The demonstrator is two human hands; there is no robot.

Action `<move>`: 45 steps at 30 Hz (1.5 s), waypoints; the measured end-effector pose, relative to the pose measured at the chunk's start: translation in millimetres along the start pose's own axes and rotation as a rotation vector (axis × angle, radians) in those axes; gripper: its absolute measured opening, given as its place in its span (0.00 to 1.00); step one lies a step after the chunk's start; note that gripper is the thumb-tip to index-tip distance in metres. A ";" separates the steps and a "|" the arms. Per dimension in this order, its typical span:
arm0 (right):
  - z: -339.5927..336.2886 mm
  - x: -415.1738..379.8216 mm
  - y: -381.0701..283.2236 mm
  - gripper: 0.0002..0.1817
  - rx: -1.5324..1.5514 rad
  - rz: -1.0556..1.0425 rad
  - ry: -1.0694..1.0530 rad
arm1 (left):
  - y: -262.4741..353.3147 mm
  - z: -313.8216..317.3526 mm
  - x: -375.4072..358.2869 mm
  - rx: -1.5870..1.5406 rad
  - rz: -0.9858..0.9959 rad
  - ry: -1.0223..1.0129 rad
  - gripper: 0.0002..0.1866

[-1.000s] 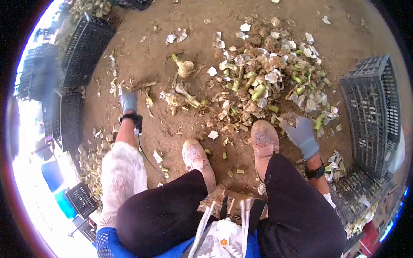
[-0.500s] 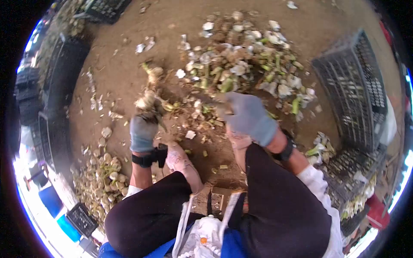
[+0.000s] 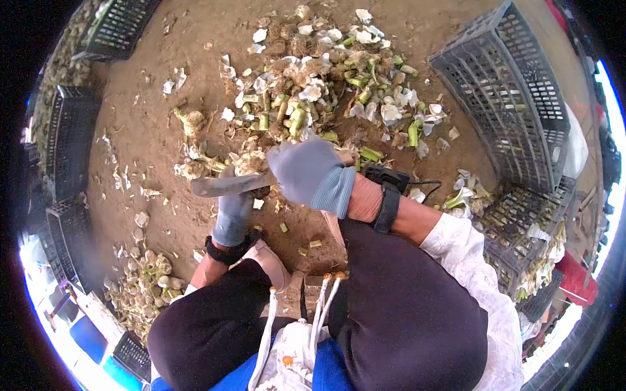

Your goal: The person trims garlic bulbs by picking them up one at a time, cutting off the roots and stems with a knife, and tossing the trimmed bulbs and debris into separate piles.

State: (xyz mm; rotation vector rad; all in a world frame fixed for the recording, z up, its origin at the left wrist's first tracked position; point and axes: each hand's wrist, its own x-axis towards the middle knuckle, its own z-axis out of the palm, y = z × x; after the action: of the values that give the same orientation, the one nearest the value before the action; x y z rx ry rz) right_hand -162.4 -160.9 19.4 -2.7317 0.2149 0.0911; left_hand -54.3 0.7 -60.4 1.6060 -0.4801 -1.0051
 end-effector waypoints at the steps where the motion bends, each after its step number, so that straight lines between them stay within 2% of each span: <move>1: 2.4 -2.0 0.8 0.11 -0.001 -0.009 0.015 | 4.8 -3.2 -1.8 0.001 -0.003 0.006 0.06; 3: 10.9 -3.7 8.2 0.11 0.013 -0.037 0.060 | 9.8 -15.6 -0.2 0.840 0.831 -0.059 0.05; 4: 18.0 -4.2 14.4 0.11 0.025 -0.065 0.106 | 5.7 -21.4 0.0 0.718 0.562 -0.218 0.11; 5: 35.4 -7.9 23.3 0.11 0.031 -0.068 0.103 | 8.7 -15.4 -4.1 0.720 0.555 -0.216 0.11; 7: 69.9 -20.6 52.2 0.12 0.494 -0.063 0.416 | 30.4 8.5 -10.6 -0.137 0.068 -0.014 0.16; 8: 67.6 -26.5 81.2 0.12 0.229 0.103 0.225 | 54.6 10.6 -12.7 -0.337 -0.158 -0.045 0.15; 9: 65.5 -34.0 103.9 0.13 -0.031 0.268 0.035 | 50.2 5.7 -15.6 -0.094 0.151 -0.151 0.15; 10: 62.2 -43.0 107.8 0.13 -0.029 0.263 0.037 | 54.5 5.4 -15.8 -0.239 0.011 -0.084 0.13; 11: 51.5 -53.4 108.6 0.14 0.201 0.393 0.206 | 58.4 9.5 -12.3 -0.394 -0.123 -0.021 0.11; 12: 40.7 -65.8 107.6 0.14 0.428 0.527 0.375 | 46.7 8.3 -2.5 -0.034 0.057 -0.045 0.10; 13: 18.5 -52.1 81.0 0.21 0.517 0.455 0.254 | 26.9 7.7 10.0 0.327 0.240 -0.061 0.09; 14: 22.9 -39.6 60.9 0.17 0.542 0.354 0.157 | 8.6 14.5 17.0 0.408 0.452 -0.072 0.09; 15: 18.5 -30.0 39.3 0.18 0.997 0.332 0.053 | 32.9 22.9 14.5 0.808 0.389 -0.103 0.12; 16: 19.3 -18.8 24.2 0.19 0.923 0.300 -0.074 | 43.1 27.3 14.9 0.996 0.458 -0.150 0.14; 17: 24.7 -16.4 25.8 0.19 0.918 0.300 -0.070 | 48.9 30.2 18.3 1.189 0.534 -0.193 0.17; 19: 34.3 -6.5 28.3 0.19 1.598 0.384 0.093 | 48.9 15.6 23.4 1.056 0.768 0.149 0.19; 20: 26.4 -6.9 28.0 0.15 1.546 0.581 0.148 | 51.3 7.4 28.3 0.857 0.852 0.321 0.18; 21: 27.5 -7.2 26.9 0.15 1.552 0.579 0.141 | 51.3 6.6 17.8 0.655 0.654 0.460 0.18; 23: 29.1 -7.6 23.2 0.13 1.677 0.682 0.162 | 12.2 -3.1 20.8 -0.509 -0.048 0.255 0.17; 24: 34.0 -6.7 14.9 0.11 1.739 0.620 0.231 | -0.4 4.6 17.6 -0.378 0.039 0.168 0.17; 26: 40.5 3.7 5.9 0.12 1.619 0.635 0.155 | -9.8 22.7 14.2 -0.236 0.224 0.054 0.18; 27: 43.7 4.9 2.5 0.13 1.500 0.654 0.084 | -12.1 19.8 14.0 -0.239 0.219 0.059 0.18; 28: 46.6 3.8 3.8 0.17 1.336 0.621 0.018 | 2.2 17.0 16.3 -0.290 0.092 0.070 0.18; 29: 48.7 3.2 6.1 0.17 1.333 0.615 0.014 | 17.1 13.7 17.5 -0.340 -0.031 0.080 0.18; 30: 50.9 1.8 8.4 0.19 1.277 0.598 -0.010 | 29.6 13.4 14.2 -0.152 0.010 0.049 0.17; 31: 52.8 1.3 10.2 0.20 1.218 0.580 -0.034 | 28.5 13.6 15.0 -0.156 0.012 0.054 0.17; 33: 58.2 1.7 14.8 0.19 1.095 0.577 -0.031 | 23.4 15.5 16.3 -0.234 0.108 0.026 0.17; 34: 54.9 3.9 16.3 0.19 1.000 0.587 -0.028 | 33.7 17.2 13.7 -0.071 0.047 -0.026 0.14; 36: 44.3 3.0 16.9 0.20 0.796 0.542 -0.018 | 21.0 19.3 10.2 -0.166 0.037 -0.029 0.14; 37: 44.6 1.2 16.0 0.20 0.788 0.544 -0.016 | 20.3 21.0 10.2 -0.259 0.030 -0.024 0.13; 38: 45.6 -0.8 15.2 0.20 0.813 0.494 0.059 | 21.3 21.8 12.4 -0.317 -0.002 0.091 0.11; 39: 45.1 0.2 16.2 0.19 0.838 0.437 0.135 | 24.9 17.6 14.9 -0.325 0.007 0.096 0.11; 41: 23.7 -4.7 27.5 0.18 0.789 0.456 0.049 | 30.7 3.4 16.1 0.037 0.035 0.088 0.11; 42: 13.5 -6.8 30.4 0.18 0.630 0.402 0.000 | 30.8 7.3 11.6 0.218 0.170 0.211 0.10; 43: 3.4 -8.8 29.6 0.18 0.470 0.353 -0.047 | 33.6 9.4 10.9 0.217 0.163 0.209 0.10; 45: -4.4 -4.9 28.2 0.19 0.542 0.354 -0.046 | 42.0 15.1 19.5 0.432 0.506 0.126 0.09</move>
State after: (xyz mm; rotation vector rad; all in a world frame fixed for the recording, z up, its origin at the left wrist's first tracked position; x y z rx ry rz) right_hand -171.6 -187.5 13.0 -2.1285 0.6116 0.1661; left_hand -47.4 -35.1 -28.2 1.7804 -1.0073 -0.4309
